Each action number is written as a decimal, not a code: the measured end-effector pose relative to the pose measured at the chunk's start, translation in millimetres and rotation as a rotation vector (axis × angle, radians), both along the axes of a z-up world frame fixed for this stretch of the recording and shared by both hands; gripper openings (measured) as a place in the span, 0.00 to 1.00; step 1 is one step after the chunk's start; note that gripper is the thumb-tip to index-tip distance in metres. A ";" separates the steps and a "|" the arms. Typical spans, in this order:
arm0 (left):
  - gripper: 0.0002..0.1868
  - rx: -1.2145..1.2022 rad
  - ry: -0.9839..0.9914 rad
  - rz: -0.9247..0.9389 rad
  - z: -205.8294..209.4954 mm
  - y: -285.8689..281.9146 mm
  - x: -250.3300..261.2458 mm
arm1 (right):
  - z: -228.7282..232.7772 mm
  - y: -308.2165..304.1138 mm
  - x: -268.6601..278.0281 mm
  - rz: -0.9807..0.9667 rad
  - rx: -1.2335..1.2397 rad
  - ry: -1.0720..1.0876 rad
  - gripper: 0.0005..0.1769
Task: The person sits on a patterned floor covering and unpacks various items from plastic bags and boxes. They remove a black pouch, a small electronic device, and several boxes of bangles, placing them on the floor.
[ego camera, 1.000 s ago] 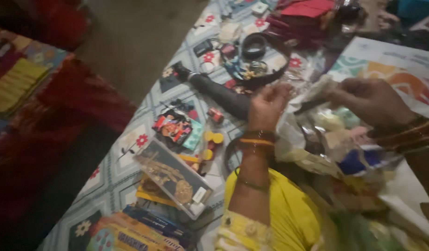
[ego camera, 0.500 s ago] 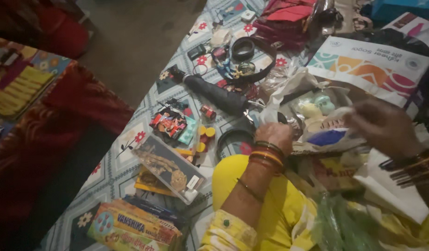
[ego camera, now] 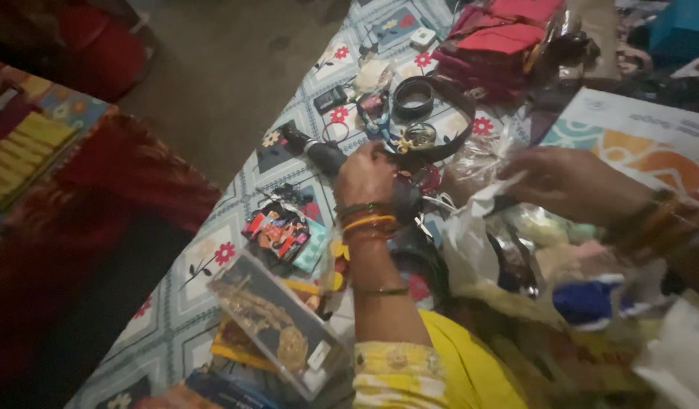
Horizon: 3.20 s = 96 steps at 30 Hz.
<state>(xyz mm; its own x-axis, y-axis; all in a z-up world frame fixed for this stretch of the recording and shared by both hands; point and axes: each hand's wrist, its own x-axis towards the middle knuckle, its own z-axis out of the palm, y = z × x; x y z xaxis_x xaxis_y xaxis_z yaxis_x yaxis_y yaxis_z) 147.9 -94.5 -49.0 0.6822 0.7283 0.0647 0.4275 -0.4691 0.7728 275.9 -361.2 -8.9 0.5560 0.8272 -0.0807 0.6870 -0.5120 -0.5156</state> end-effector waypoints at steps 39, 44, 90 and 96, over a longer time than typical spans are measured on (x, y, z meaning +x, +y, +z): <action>0.18 -0.064 0.001 0.135 -26.9 1.2 8.7 | -98.6 172.5 98.5 0.092 -0.814 -0.733 0.18; 0.17 -0.129 0.095 0.140 -30.2 0.1 15.9 | -135.3 196.0 84.9 0.524 -0.620 -0.401 0.39; 0.32 0.065 -0.130 0.062 -46.5 -8.0 27.0 | -106.9 170.8 65.3 0.272 -0.522 -0.116 0.24; 0.30 0.014 -0.072 0.061 -50.4 -9.1 26.9 | -109.5 157.2 82.7 0.127 -0.637 -0.189 0.27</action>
